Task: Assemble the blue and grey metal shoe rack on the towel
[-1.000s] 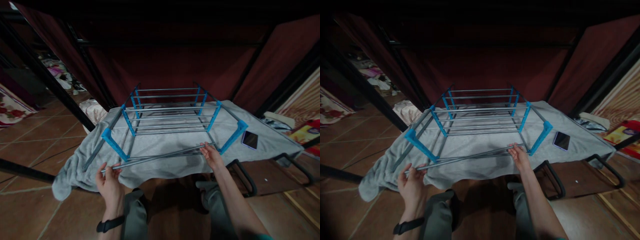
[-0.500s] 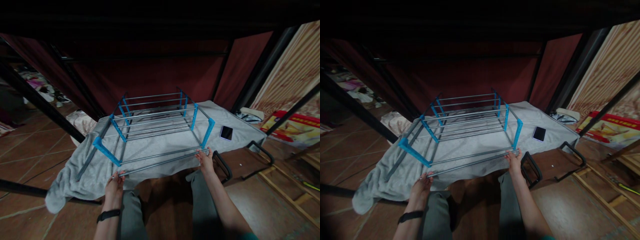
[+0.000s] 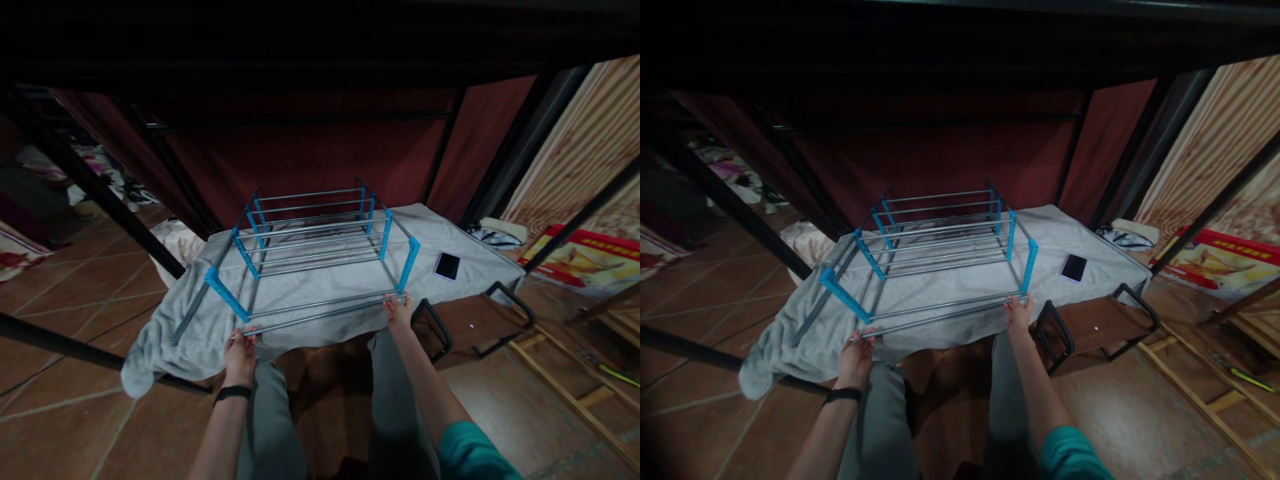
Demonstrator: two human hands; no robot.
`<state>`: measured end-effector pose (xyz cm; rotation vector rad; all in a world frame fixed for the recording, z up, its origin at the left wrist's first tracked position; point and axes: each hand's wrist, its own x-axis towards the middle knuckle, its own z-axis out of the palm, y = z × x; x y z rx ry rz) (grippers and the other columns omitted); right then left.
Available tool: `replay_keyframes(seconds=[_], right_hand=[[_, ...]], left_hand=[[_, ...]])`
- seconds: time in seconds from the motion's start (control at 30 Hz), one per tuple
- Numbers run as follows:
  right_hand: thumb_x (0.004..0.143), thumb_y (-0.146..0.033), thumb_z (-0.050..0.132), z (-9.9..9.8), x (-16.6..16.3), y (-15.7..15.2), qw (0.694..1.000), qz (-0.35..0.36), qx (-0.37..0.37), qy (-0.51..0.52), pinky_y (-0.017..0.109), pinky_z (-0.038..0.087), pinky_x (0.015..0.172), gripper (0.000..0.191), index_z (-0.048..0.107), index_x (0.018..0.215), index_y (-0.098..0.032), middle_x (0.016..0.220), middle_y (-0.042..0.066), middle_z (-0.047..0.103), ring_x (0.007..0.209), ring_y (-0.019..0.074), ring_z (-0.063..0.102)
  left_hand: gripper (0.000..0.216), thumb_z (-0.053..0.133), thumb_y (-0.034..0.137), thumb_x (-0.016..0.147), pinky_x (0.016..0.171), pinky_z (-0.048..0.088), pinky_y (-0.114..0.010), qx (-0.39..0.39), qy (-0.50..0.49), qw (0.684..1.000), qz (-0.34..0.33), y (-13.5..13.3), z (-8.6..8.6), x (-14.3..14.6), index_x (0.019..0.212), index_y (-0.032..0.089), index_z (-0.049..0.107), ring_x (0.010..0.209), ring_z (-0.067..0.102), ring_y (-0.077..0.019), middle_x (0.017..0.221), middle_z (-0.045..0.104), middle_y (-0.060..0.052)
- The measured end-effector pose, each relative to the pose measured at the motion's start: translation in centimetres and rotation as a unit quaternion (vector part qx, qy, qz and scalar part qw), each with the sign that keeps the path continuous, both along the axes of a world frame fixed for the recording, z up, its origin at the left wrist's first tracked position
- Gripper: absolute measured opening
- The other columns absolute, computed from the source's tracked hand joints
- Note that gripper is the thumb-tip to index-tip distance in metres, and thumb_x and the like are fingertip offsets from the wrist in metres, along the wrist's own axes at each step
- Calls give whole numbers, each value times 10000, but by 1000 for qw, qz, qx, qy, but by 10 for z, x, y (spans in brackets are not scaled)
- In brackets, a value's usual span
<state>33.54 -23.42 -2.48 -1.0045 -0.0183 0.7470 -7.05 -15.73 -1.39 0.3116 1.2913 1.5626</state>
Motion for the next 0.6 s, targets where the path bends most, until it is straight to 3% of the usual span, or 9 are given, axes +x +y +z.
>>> replay_keyframes(seconds=[0.3,0.6], right_hand=[[702,-165,685,-3,-6,-5,999,-5,2,-32,187,574,618,498,424,1099,-313,768,-120,671,671,94,681],[656,-96,677,-13,2,-67,1000,-7,-10,-16,161,561,582,476,430,997,-319,790,-135,668,633,67,685]], left_hand=[[152,530,86,916,568,483,-187,20,-21,999,35,-5,3,7,980,214,478,590,640,-108,705,651,13],[161,571,100,907,555,498,-202,5,-52,998,19,-42,-8,15,980,206,474,580,664,-127,719,681,-14]])
